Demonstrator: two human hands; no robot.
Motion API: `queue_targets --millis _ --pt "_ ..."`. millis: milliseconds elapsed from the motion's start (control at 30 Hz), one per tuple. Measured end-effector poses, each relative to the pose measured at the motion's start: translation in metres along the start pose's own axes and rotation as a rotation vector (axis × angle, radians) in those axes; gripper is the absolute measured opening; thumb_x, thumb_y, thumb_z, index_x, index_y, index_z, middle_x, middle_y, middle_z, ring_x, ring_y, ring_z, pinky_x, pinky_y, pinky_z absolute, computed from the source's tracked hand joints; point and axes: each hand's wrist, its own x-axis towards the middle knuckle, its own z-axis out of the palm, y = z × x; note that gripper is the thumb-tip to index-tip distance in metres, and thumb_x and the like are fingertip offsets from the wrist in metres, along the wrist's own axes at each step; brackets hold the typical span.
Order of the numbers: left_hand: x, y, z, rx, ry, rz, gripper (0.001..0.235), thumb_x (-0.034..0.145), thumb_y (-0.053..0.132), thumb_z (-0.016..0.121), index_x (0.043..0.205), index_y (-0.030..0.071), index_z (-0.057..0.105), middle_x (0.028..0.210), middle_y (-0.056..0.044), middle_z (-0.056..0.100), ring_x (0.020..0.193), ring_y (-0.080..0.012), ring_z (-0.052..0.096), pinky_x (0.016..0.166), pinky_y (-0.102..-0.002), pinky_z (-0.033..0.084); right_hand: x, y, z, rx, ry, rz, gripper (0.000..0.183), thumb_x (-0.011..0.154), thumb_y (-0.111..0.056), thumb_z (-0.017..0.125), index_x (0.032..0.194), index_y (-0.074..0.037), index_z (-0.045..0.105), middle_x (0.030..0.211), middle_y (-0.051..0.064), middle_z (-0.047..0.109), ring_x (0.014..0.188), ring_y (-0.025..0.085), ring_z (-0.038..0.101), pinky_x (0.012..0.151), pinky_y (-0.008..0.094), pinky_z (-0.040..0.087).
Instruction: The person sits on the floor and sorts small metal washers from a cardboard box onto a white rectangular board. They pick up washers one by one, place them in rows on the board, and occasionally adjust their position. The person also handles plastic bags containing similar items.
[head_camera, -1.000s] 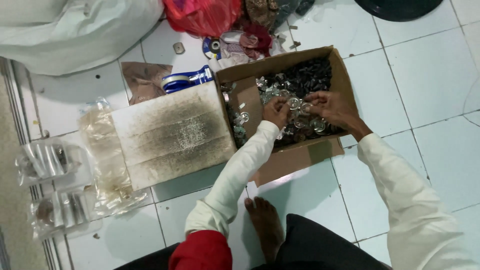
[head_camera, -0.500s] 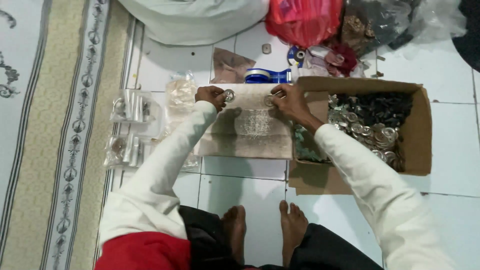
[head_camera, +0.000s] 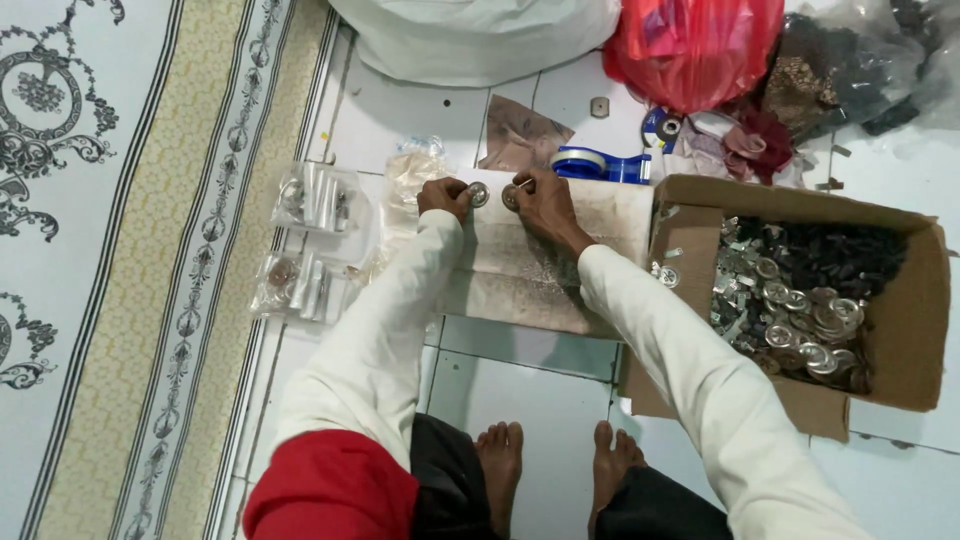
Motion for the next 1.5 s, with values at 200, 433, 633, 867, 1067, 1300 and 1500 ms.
queue_targets --millis 200,433,633,867,1067,1300,1500 --pt "0.008 -0.007 0.006 0.124 0.05 0.089 0.02 0.081 0.032 0.083 0.096 0.02 0.082 0.09 -0.006 0.08 0.095 -0.0347 0.077 0.087 -0.046 0.063 0.02 0.015 0.02 -0.104 0.031 -0.173 0.017 0.08 -0.012 0.075 0.098 -0.011 0.077 0.083 0.013 0.075 0.085 0.033 0.075 0.076 0.044 0.061" --pt "0.004 -0.009 0.006 0.112 0.063 0.087 0.021 0.08 0.025 0.082 0.097 0.013 0.08 0.089 -0.011 0.079 0.096 -0.0381 0.076 0.088 -0.049 0.062 -0.002 -0.015 0.005 -0.326 0.065 -0.264 0.025 0.087 -0.009 0.075 0.109 -0.002 0.066 0.111 0.02 0.063 0.103 0.045 0.07 0.085 0.053 0.063" --pt "-0.014 0.027 0.001 0.089 0.212 0.384 0.016 0.085 0.024 0.076 0.097 0.013 0.076 0.076 -0.009 0.073 0.081 -0.0323 0.074 0.077 -0.044 0.06 -0.001 0.046 -0.072 -0.155 0.258 -0.345 0.018 0.088 -0.006 0.075 0.104 -0.002 0.068 0.092 0.014 0.066 0.083 0.035 0.073 0.07 0.039 0.062" --pt "-0.128 0.141 0.128 0.21 -0.073 0.905 0.012 0.093 0.02 0.071 0.105 0.017 0.072 0.088 -0.006 0.07 0.088 -0.0278 0.074 0.08 -0.042 0.061 -0.085 0.217 -0.288 -0.421 0.344 -0.134 0.019 0.087 -0.008 0.078 0.106 -0.01 0.076 0.092 0.011 0.074 0.087 0.032 0.075 0.068 0.036 0.059" --pt "-0.253 0.228 0.285 0.295 -0.635 0.817 0.024 0.101 0.027 0.063 0.123 0.02 0.069 0.114 -0.009 0.068 0.106 -0.0297 0.074 0.086 -0.041 0.064 -0.212 0.204 -0.385 -0.534 0.207 0.295 0.028 0.095 -0.019 0.072 0.111 0.004 0.073 0.113 0.029 0.071 0.109 0.045 0.066 0.092 0.055 0.053" --pt "-0.303 0.219 0.431 0.364 -0.704 0.948 0.034 0.09 0.018 0.073 0.124 0.017 0.071 0.131 -0.017 0.063 0.112 -0.0404 0.071 0.086 -0.054 0.065 -0.253 0.231 -0.38 -0.676 0.003 0.263 0.038 0.095 -0.024 0.058 0.13 -0.022 0.072 0.093 0.01 0.078 0.092 0.033 0.074 0.088 0.045 0.055" --pt "-0.308 0.2 0.447 0.449 -0.603 1.077 0.025 0.091 0.005 0.065 0.113 0.009 0.076 0.129 -0.019 0.064 0.103 -0.0408 0.072 0.08 -0.054 0.064 -0.258 0.254 -0.38 -0.721 0.064 0.086 0.043 0.108 -0.024 0.033 0.131 -0.019 0.069 0.078 0.009 0.073 0.067 0.031 0.069 0.058 0.044 0.053"
